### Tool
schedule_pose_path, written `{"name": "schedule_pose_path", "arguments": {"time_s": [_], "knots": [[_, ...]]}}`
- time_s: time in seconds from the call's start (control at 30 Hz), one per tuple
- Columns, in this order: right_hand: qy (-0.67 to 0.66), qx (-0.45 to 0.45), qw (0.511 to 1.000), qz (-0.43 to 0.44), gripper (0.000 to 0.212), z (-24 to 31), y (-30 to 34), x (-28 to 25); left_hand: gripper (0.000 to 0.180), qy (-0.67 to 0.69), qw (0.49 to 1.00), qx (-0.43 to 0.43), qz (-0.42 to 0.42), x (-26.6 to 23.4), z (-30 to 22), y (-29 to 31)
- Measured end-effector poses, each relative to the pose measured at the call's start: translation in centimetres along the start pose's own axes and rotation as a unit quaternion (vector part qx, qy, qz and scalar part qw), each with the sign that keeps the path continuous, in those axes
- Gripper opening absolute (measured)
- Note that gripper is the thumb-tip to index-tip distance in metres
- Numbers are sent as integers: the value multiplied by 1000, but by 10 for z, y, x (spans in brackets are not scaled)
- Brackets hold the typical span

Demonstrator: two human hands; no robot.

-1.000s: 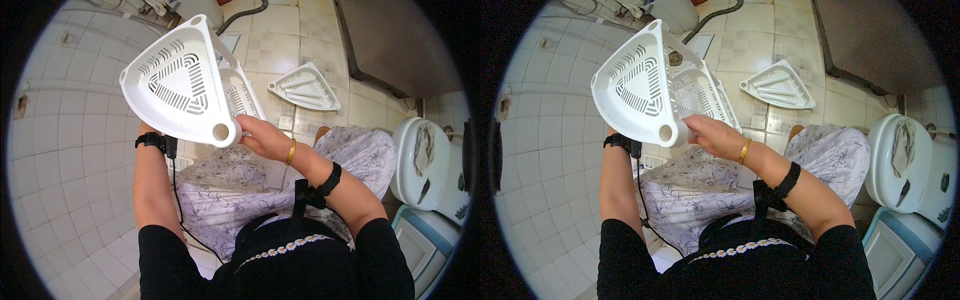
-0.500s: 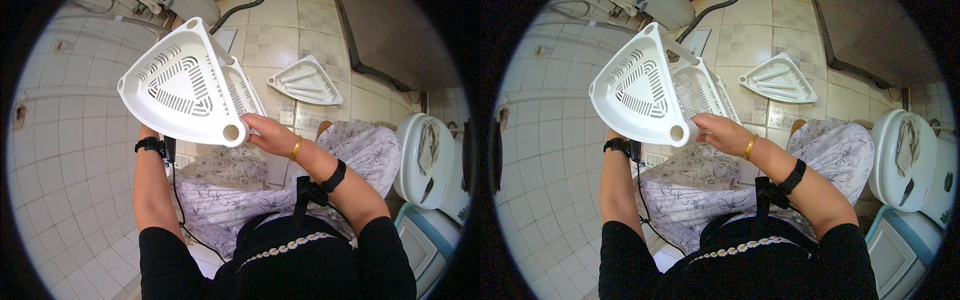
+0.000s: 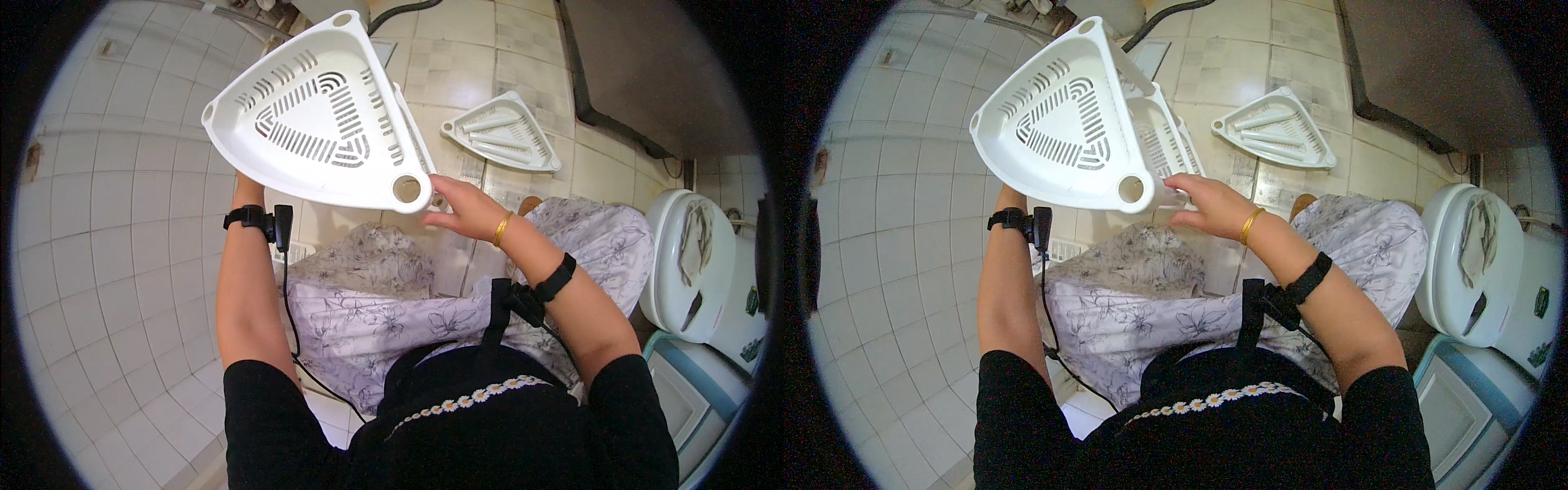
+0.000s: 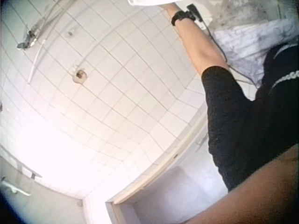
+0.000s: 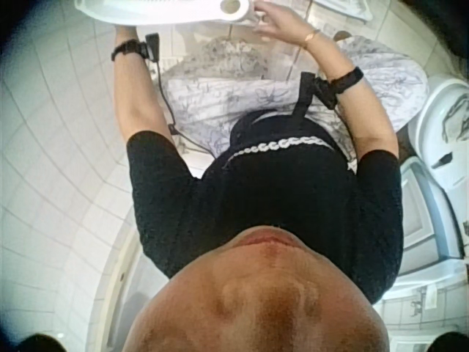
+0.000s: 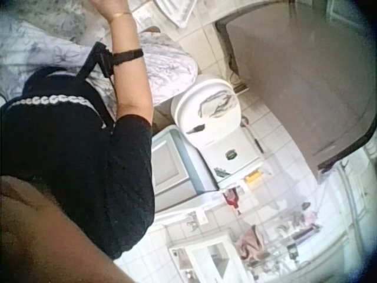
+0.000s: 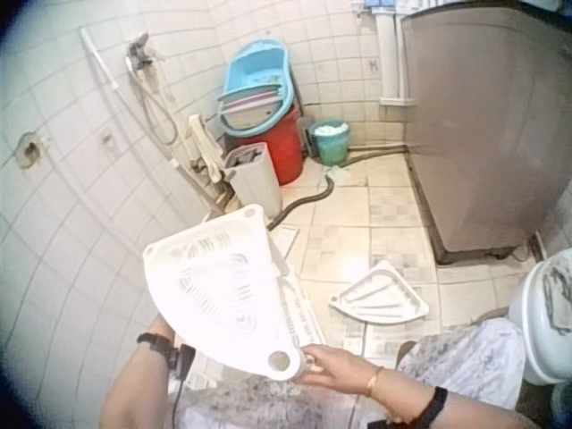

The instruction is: The person assembles a white plastic corner shelf by hand, fitting plastic tubes and connector pieces into the corner shelf trays.

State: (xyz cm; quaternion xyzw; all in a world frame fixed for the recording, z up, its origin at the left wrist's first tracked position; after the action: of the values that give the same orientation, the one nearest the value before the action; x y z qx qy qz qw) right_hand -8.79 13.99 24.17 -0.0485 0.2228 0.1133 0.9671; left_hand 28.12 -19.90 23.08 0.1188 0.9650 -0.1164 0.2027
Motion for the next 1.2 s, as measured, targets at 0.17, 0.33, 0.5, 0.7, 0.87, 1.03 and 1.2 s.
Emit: {"name": "schedule_pose_path", "arguments": {"time_s": [0.17,0.33,0.5,0.7,0.87,1.03,1.2], "knots": [[25,48,998,39,45,-38,0,15,60,0,1000,12,-4,-4,-3,2],[99,0,995,29,49,-48,-6,21,58,3,1000,17,-9,-4,-6,1],[110,-1,994,7,39,-46,-16,30,57,2,1000,23,-11,-8,-6,3],[58,26,998,21,34,-59,-13,27,55,3,999,31,-13,-9,-5,2],[86,20,996,28,36,-55,-15,20,54,1,999,39,-12,-11,-2,2],[126,-13,991,37,40,-47,-17,18,52,-16,998,58,-3,-20,-8,5],[188,63,980,14,41,-54,-14,8,52,-12,999,34,-14,-2,-20,10]]}}
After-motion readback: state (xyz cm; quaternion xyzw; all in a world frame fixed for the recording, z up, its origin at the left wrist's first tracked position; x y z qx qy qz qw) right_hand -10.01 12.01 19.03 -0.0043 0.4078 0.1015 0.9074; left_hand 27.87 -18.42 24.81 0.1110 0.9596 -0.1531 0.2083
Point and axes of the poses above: each hand's wrist, its own y-axis away from the middle knuckle, its own x-axis out of the palm, z = x × y, the point moved 10 cm from there along -y, towards the middle knuckle, and after that the axes turned 2 degrees about -x, right-handed, at the moved point
